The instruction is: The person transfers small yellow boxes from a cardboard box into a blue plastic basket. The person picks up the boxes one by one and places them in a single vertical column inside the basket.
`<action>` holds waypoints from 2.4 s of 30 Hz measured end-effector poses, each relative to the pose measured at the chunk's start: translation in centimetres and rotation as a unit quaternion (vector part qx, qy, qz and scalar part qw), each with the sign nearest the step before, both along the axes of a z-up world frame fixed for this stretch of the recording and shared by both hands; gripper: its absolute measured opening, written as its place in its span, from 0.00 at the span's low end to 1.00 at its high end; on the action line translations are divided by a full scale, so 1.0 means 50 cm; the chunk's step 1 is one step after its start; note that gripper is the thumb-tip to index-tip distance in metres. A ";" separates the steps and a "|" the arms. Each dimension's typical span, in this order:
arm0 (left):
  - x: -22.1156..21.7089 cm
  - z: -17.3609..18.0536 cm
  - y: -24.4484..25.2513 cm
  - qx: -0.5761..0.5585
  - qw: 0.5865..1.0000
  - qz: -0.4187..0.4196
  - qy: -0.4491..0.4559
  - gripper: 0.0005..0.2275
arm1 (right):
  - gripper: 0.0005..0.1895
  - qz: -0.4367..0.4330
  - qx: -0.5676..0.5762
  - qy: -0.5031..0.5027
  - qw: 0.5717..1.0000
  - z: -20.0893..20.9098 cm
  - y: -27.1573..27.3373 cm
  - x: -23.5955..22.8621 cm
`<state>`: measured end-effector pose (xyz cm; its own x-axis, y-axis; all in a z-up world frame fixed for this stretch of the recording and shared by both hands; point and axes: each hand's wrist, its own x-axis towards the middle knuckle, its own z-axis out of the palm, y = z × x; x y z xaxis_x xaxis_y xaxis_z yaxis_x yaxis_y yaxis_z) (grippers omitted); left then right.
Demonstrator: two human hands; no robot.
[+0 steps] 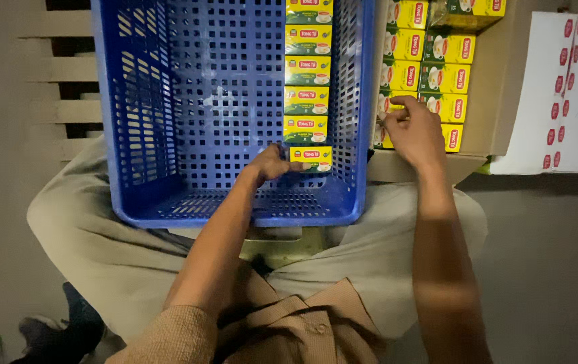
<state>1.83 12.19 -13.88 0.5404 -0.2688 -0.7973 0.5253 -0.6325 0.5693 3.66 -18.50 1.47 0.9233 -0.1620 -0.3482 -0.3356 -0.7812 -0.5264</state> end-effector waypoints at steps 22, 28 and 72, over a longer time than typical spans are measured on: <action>0.006 -0.072 0.048 -0.013 0.998 0.041 -0.035 0.38 | 0.22 -0.012 0.017 -0.004 1.000 0.002 -0.012 -0.013; 0.030 0.028 0.072 -0.010 0.997 0.058 -0.041 0.33 | 0.24 -0.021 0.000 0.019 1.000 -0.012 -0.031 -0.011; 0.002 0.350 -0.235 -0.174 0.832 -0.153 -0.504 0.13 | 0.40 -0.044 0.107 -0.154 0.981 0.157 -0.134 0.007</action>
